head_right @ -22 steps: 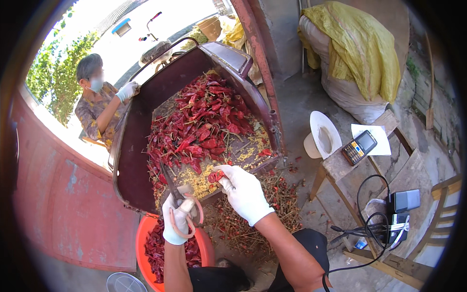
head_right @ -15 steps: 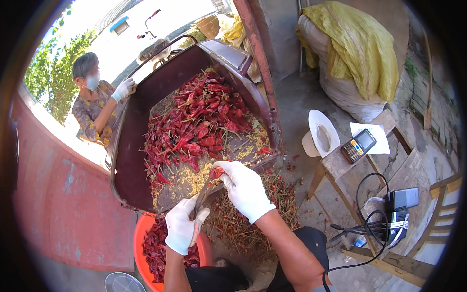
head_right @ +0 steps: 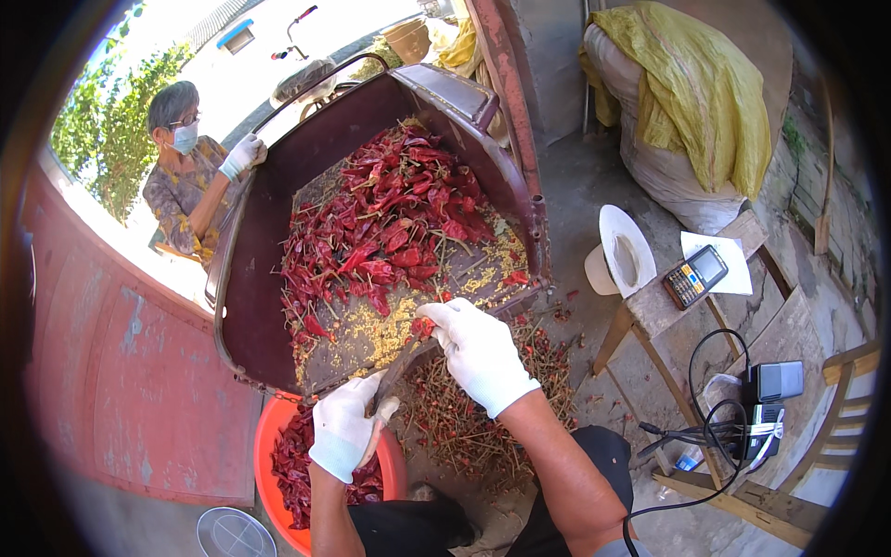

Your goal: The person removes the stems and caps from dried red chili peppers using a small knife and drops the processed peppers into a container.

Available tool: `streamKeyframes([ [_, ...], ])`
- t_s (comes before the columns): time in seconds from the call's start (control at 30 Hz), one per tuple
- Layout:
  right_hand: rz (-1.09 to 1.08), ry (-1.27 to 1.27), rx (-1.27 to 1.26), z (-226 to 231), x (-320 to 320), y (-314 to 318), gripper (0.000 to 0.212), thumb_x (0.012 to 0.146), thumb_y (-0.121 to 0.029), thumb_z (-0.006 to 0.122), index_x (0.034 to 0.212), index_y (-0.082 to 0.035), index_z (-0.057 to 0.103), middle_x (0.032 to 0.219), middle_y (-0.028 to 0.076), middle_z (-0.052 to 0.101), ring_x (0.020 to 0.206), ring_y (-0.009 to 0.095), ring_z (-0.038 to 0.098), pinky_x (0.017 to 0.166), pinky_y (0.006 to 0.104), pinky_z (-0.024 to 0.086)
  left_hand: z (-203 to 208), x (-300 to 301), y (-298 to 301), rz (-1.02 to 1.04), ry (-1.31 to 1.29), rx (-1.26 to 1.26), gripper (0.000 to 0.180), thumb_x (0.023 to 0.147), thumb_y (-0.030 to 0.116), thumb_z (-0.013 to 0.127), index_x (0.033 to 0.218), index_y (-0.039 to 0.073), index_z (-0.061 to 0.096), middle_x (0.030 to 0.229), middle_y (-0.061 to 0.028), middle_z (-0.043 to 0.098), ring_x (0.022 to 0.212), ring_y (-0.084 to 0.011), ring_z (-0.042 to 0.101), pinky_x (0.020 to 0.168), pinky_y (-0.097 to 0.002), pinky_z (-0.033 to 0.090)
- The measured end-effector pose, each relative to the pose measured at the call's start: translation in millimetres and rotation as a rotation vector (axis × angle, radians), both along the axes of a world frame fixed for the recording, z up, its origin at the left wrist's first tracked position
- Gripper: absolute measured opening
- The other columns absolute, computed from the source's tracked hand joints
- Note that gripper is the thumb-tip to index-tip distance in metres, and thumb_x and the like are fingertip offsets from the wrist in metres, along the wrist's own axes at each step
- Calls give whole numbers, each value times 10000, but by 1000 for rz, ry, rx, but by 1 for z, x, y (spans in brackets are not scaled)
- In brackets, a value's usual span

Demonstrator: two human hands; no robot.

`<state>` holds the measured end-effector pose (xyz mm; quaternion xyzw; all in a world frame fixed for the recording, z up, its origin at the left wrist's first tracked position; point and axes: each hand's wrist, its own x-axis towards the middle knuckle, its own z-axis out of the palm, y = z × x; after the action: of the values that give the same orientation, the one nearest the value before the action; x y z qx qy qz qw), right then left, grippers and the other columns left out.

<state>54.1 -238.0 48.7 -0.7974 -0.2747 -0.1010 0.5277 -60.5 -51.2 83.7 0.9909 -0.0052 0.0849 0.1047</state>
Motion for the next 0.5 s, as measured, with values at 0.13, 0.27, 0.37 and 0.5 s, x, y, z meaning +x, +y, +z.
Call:
streamKeyframes([
  [0.13,-9,-74,-71,-4,1,0,315,874,-15,547,1164,-94,641,950,160,625,873,361,642,754,415,518,2,-1,4,-10,39,53,377,858,279,693,1199,119,674,880,-109,671,822,-306,667,693,-418,521],
  [0.27,6,-134,-131,-9,2,1,279,876,-29,550,1135,-84,637,939,160,623,859,370,640,741,432,516,2,0,5,-29,80,20,378,855,273,696,1194,108,673,868,-116,664,812,-314,662,683,-417,517],
  [0.37,12,-129,-132,-13,2,2,257,875,-40,570,1119,-80,638,926,161,630,850,374,643,740,435,520,-3,0,7,-38,104,-33,391,853,262,714,1204,95,671,882,-131,670,796,-325,660,679,-402,516],
  [0.5,-19,-111,-71,-20,2,7,216,882,-66,606,1095,-69,646,908,174,650,845,382,651,741,434,526,-15,-1,13,-54,152,-313,424,859,252,747,1243,92,666,929,-151,683,748,-252,668,685,-329,510],
])
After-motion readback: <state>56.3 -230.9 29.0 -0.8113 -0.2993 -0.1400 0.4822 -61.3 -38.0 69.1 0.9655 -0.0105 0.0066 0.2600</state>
